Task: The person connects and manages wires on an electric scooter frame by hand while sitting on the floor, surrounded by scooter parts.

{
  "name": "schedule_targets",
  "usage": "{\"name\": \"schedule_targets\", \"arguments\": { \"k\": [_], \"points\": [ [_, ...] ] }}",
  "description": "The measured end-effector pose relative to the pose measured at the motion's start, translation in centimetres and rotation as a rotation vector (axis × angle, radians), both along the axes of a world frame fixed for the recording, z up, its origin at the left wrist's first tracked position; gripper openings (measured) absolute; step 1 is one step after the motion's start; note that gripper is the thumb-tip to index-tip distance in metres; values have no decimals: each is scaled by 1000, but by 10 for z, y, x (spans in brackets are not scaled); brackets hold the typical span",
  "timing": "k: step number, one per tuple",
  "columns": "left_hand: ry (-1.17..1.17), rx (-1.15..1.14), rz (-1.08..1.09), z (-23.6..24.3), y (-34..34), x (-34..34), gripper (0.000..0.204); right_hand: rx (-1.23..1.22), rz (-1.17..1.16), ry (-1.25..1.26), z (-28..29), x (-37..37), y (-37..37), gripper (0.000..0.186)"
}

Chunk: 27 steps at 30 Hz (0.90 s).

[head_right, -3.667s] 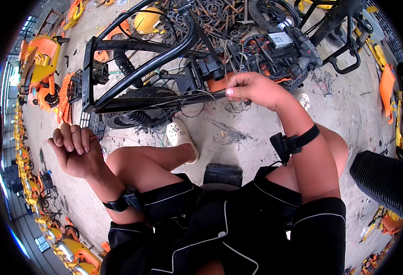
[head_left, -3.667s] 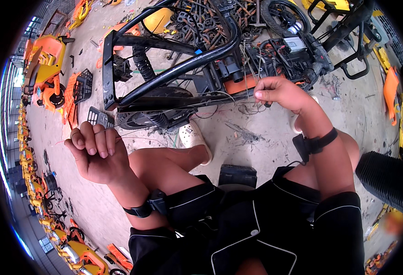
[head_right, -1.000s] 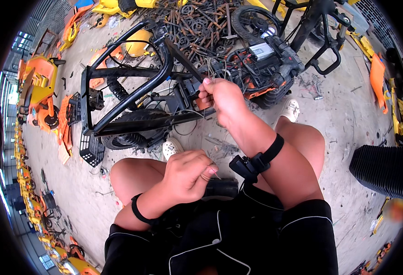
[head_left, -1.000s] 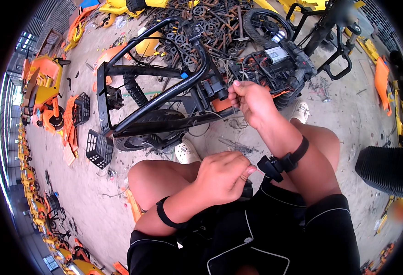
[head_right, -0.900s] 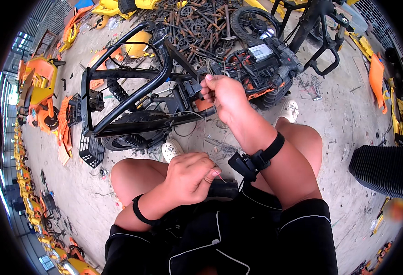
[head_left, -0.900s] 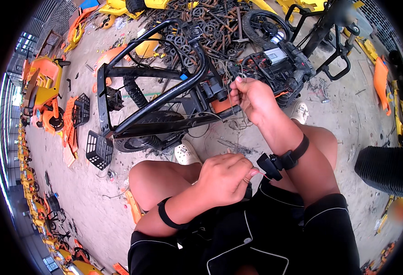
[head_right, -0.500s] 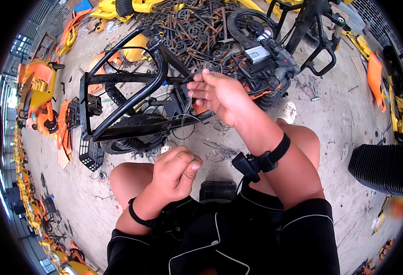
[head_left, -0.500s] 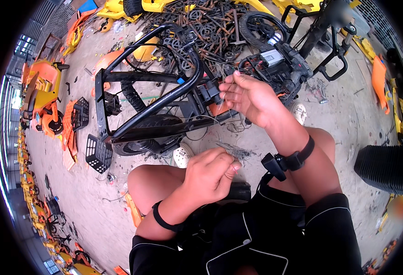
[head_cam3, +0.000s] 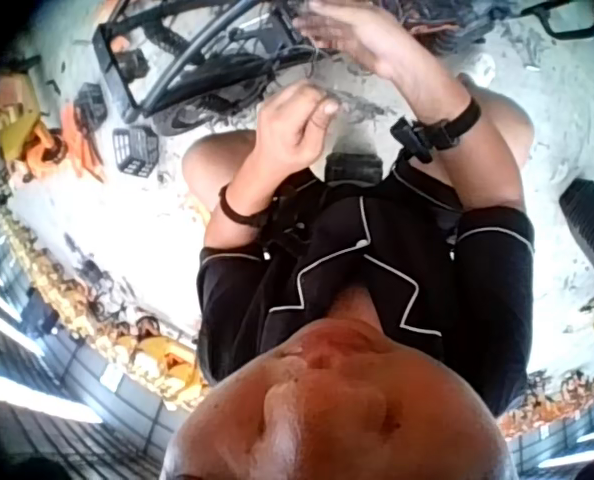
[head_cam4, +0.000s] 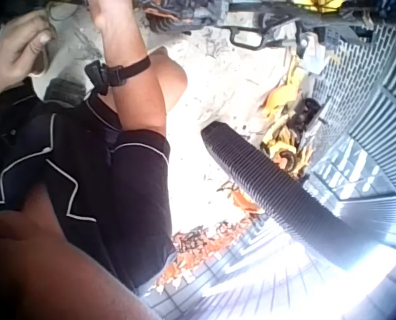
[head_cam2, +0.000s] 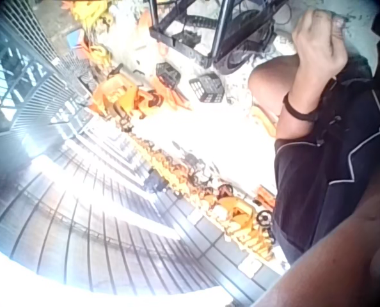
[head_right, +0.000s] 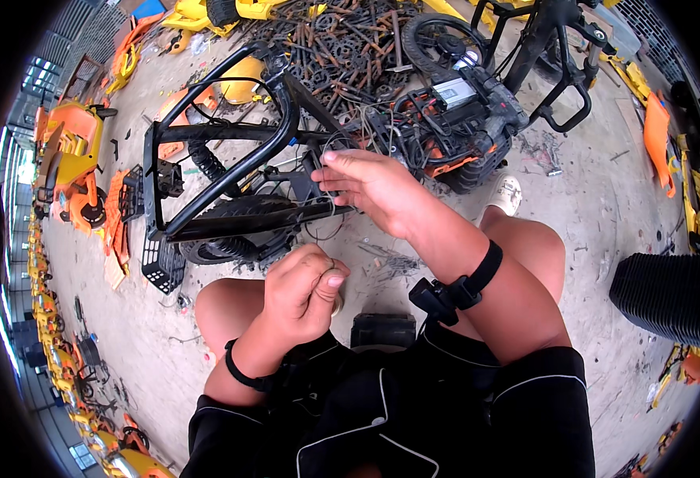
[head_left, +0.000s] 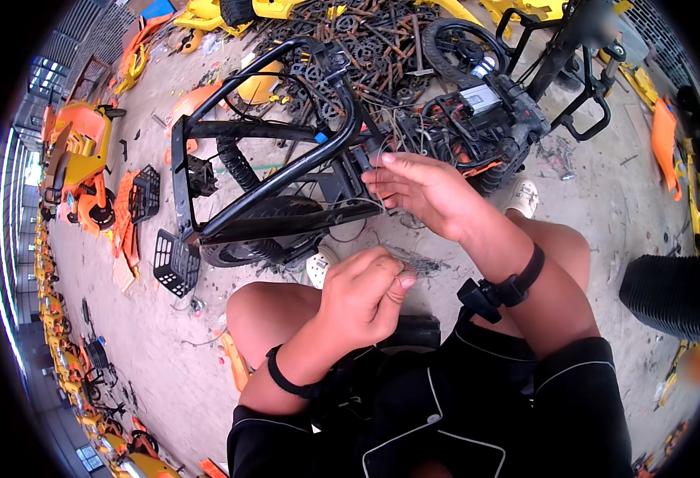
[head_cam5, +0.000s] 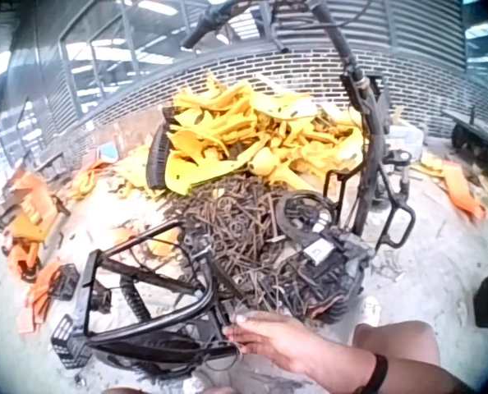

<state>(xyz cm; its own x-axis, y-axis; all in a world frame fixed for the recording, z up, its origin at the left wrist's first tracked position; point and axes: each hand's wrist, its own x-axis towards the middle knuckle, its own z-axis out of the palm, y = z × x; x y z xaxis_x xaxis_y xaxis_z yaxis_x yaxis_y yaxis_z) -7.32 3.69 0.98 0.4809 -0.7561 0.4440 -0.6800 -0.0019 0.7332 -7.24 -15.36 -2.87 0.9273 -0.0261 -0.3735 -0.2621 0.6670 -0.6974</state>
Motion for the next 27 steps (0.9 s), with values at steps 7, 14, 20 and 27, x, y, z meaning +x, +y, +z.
{"name": "schedule_targets", "arguments": {
  "k": [7, 14, 20, 27],
  "points": [
    [27, -11, -12, 4, 7, 3, 13, -99, 119, -24, -9, -11, -2, 52],
    [16, -28, -17, 4, 8, 7, 13, 31, 171, 110, -2, -17, 4, 54],
    [8, -24, -9, 5, 6, 7, 15, -45, 63, -70, -2, -27, 11, 42],
    [103, -90, 79, 4, 5, 7, 13, -250, 54, -26, -1, -28, 7, 41]
  ]
}}
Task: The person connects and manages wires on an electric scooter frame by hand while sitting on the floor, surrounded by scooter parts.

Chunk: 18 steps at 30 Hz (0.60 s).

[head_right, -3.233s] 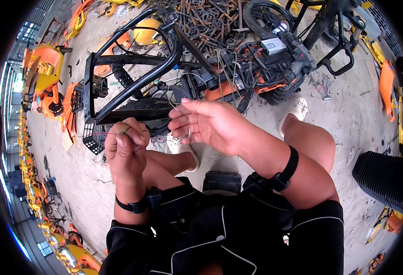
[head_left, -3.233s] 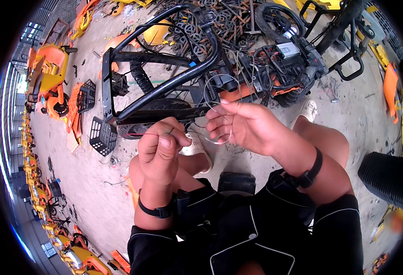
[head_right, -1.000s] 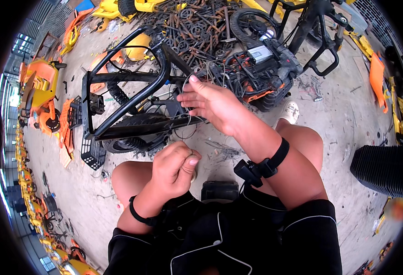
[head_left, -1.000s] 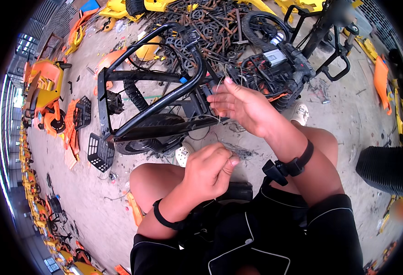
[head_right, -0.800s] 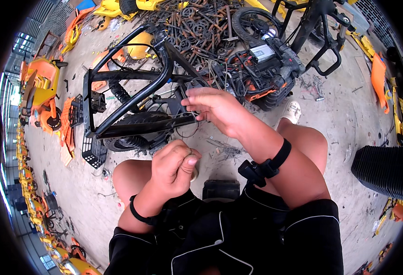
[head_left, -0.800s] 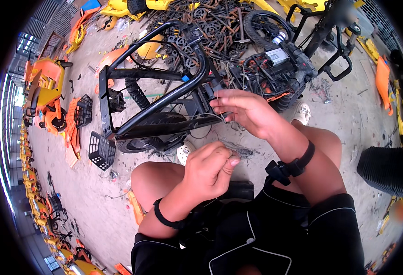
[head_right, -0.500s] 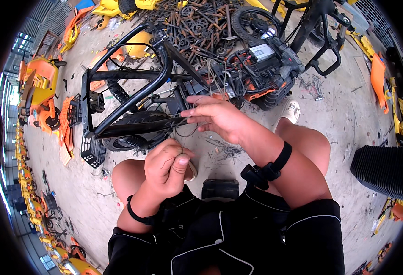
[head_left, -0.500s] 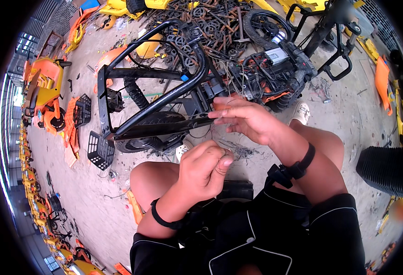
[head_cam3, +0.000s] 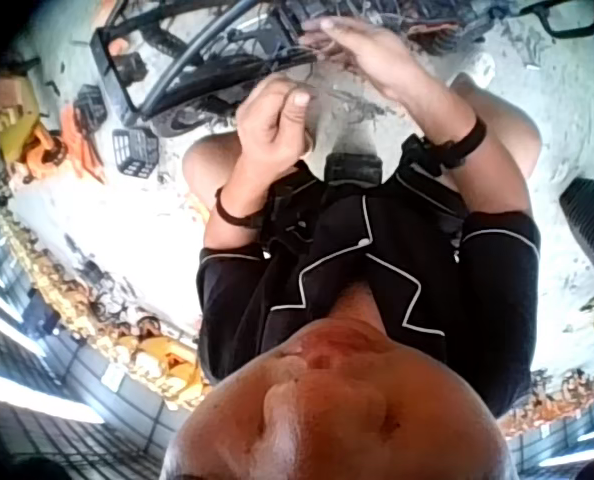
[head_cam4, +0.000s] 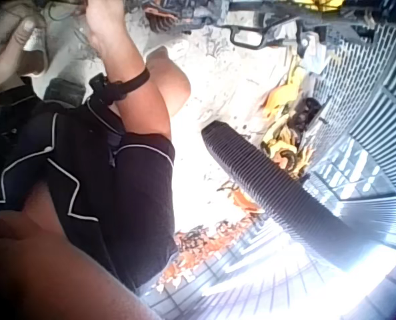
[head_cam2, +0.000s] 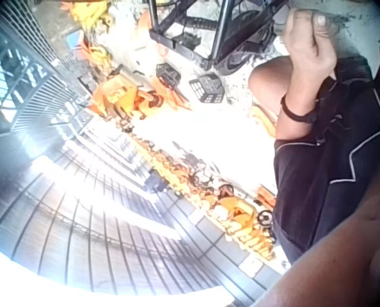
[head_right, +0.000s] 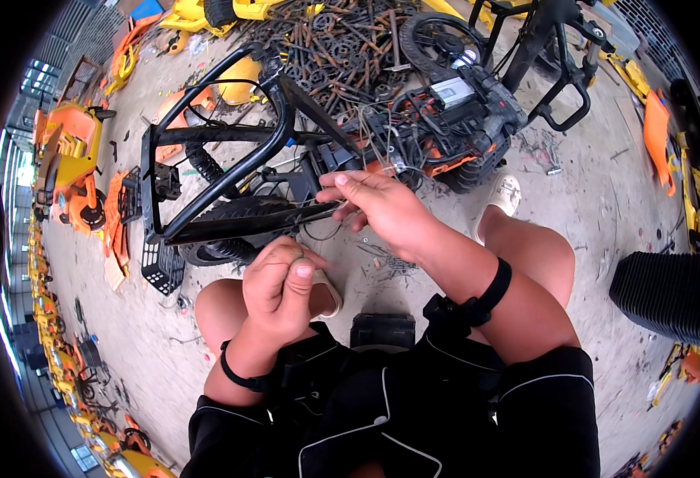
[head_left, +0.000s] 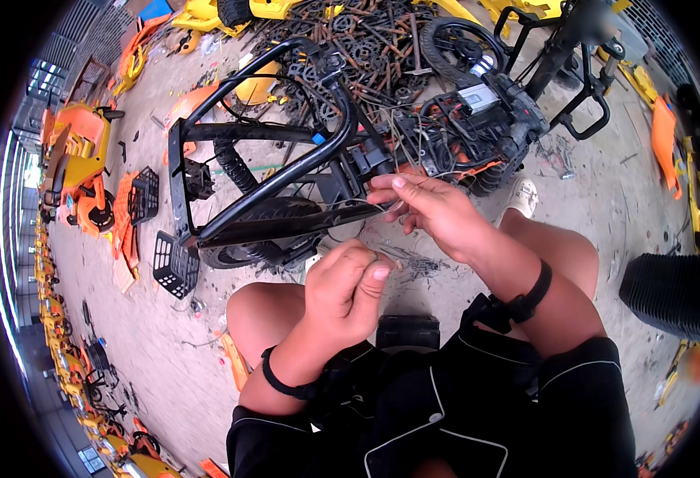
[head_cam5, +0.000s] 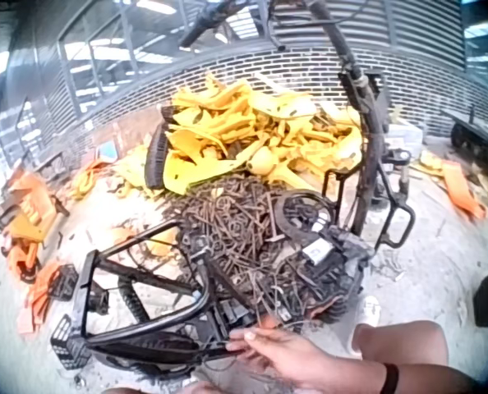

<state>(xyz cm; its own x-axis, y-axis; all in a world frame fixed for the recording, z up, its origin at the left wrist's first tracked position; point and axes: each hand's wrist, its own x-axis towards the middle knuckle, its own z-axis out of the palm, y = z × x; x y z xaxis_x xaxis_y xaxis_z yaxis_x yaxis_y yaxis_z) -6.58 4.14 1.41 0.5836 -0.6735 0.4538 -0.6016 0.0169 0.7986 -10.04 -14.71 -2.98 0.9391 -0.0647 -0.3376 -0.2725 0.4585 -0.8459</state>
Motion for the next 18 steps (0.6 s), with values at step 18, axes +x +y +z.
{"name": "schedule_targets", "arguments": {
  "k": [18],
  "points": [
    [601, -123, 74, 5, 22, 13, 31, 385, 39, -100, 19, 1, -38, 27]
  ]
}}
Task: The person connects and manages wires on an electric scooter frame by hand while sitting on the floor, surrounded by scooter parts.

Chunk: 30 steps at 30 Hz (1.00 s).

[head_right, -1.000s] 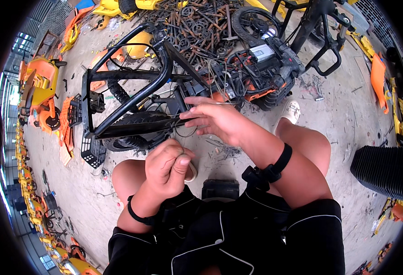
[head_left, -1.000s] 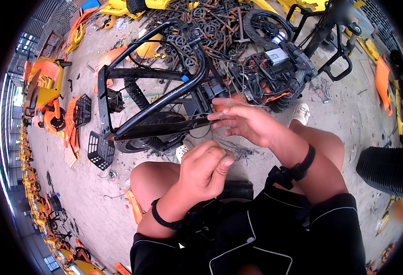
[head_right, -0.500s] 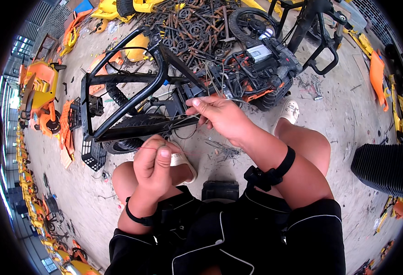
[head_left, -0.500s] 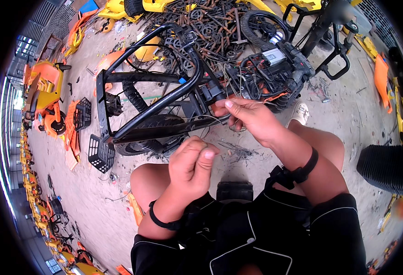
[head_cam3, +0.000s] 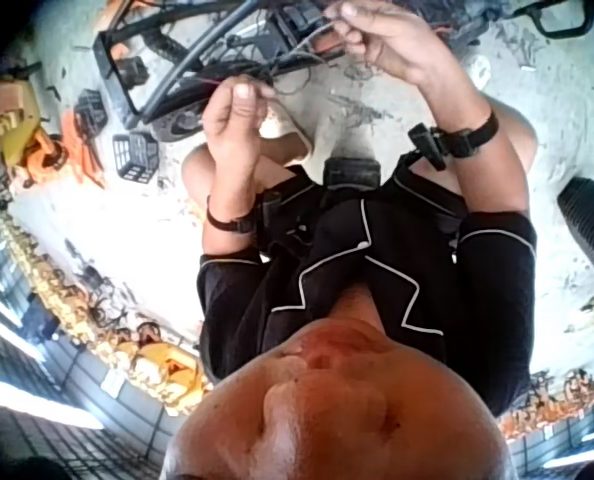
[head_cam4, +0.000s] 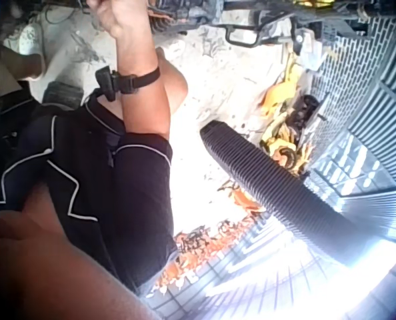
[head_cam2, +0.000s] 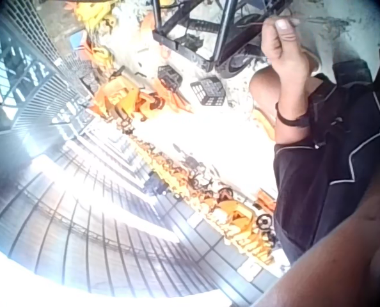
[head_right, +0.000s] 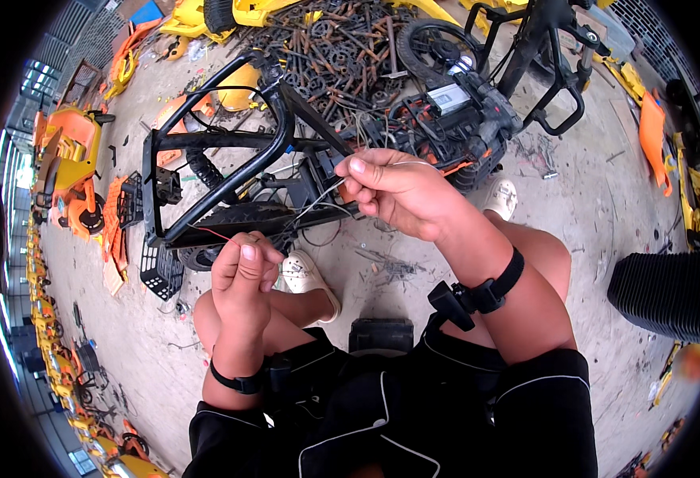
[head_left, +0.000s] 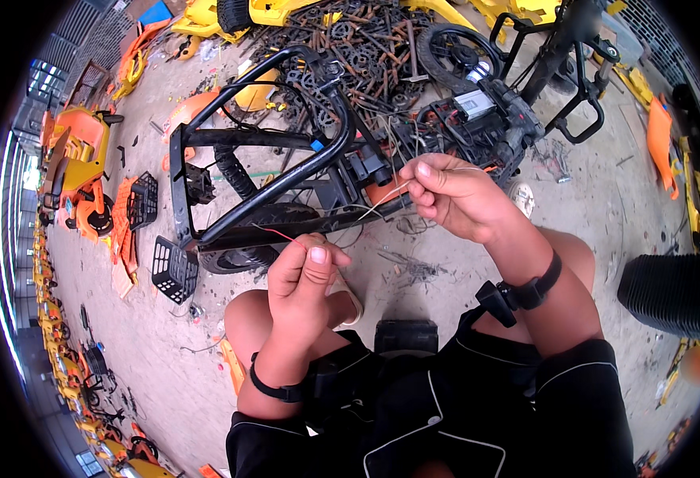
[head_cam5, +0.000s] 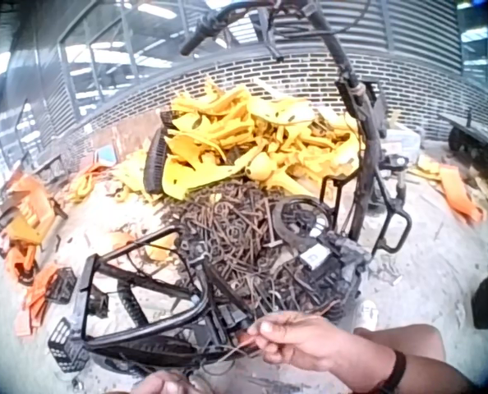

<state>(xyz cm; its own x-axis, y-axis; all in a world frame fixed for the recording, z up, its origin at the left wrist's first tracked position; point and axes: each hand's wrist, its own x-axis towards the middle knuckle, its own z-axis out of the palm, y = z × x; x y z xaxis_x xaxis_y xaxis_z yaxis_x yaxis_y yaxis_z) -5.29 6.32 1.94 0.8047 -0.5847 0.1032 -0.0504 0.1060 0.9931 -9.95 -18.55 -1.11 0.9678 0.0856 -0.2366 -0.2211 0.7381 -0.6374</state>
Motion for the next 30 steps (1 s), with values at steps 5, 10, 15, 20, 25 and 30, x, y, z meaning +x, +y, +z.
{"name": "schedule_targets", "arguments": {
  "k": [5, 10, 15, 20, 25, 30],
  "points": [
    [43, -38, 8, -1, 3, 3, 30, 53, -23, -100, 9, 0, 3, 30],
    [56, -45, -2, 0, 6, 4, 28, 82, -2, -181, 3, 3, 1, 31],
    [51, -41, -43, 0, 6, 2, 28, 87, -22, -201, -5, 8, 2, 26],
    [63, -25, -40, 1, 4, -1, 29, 9, -169, -146, 0, 15, 10, 25],
    [70, 16, -76, 2, 3, -4, 29, 53, -216, -79, -4, 18, 10, 26],
    [103, 49, -105, -1, 3, -7, 29, 58, -252, -24, -3, 21, 12, 25]
  ]
}}
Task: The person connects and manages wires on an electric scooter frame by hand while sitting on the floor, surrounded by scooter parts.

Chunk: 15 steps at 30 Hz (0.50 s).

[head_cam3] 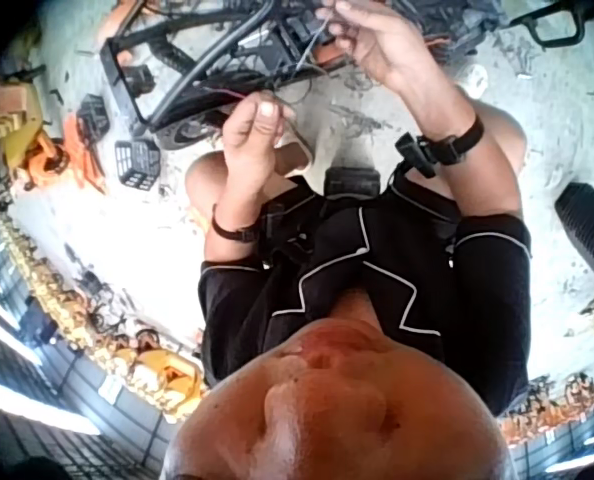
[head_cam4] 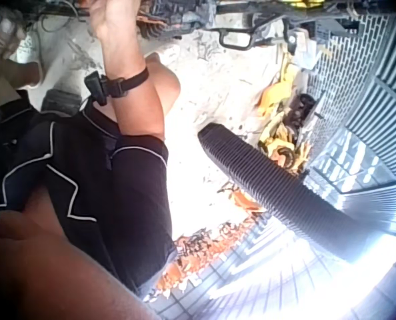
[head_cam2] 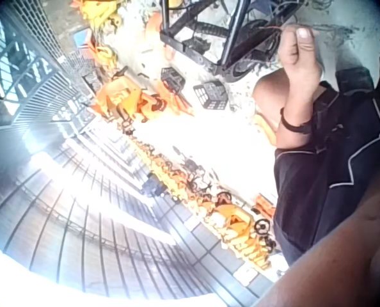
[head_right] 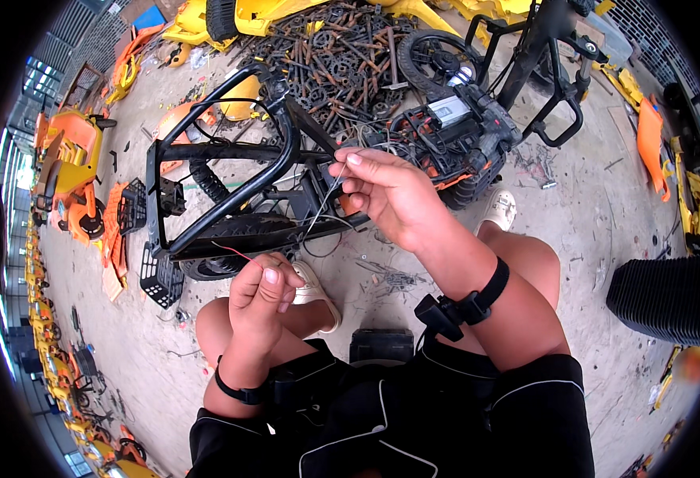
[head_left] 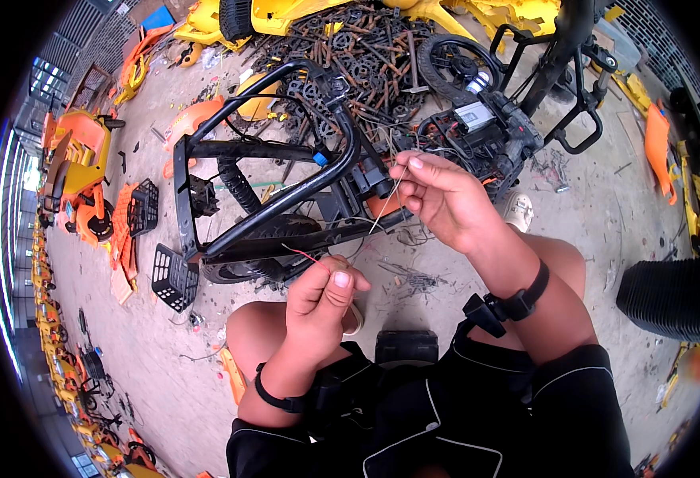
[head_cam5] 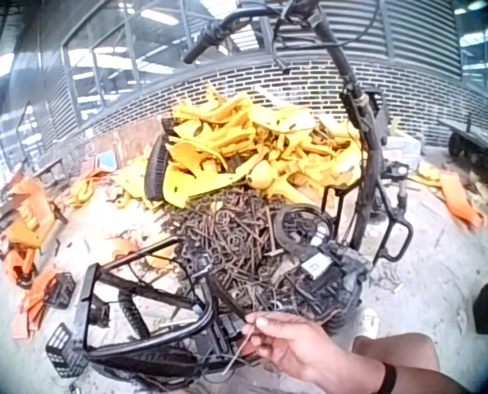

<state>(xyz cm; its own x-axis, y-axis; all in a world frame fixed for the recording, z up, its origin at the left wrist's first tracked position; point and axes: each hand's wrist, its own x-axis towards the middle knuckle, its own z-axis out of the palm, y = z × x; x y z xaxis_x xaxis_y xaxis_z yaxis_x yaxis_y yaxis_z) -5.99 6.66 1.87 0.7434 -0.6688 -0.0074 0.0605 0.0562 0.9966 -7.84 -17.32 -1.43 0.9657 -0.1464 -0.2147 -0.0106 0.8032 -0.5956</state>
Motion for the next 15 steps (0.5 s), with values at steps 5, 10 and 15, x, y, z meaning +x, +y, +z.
{"name": "schedule_targets", "arguments": {
  "k": [5, 10, 15],
  "points": [
    [-3, -22, 1, 1, -3, -1, 29, -62, 16, 5, 3, 1, -1, 24],
    [50, -11, -40, 2, -3, -2, 29, -129, -49, -4, -8, 2, -1, 21],
    [51, 47, -115, 0, -9, -13, 27, -147, -118, 56, -11, 4, 0, 18]
  ]
}}
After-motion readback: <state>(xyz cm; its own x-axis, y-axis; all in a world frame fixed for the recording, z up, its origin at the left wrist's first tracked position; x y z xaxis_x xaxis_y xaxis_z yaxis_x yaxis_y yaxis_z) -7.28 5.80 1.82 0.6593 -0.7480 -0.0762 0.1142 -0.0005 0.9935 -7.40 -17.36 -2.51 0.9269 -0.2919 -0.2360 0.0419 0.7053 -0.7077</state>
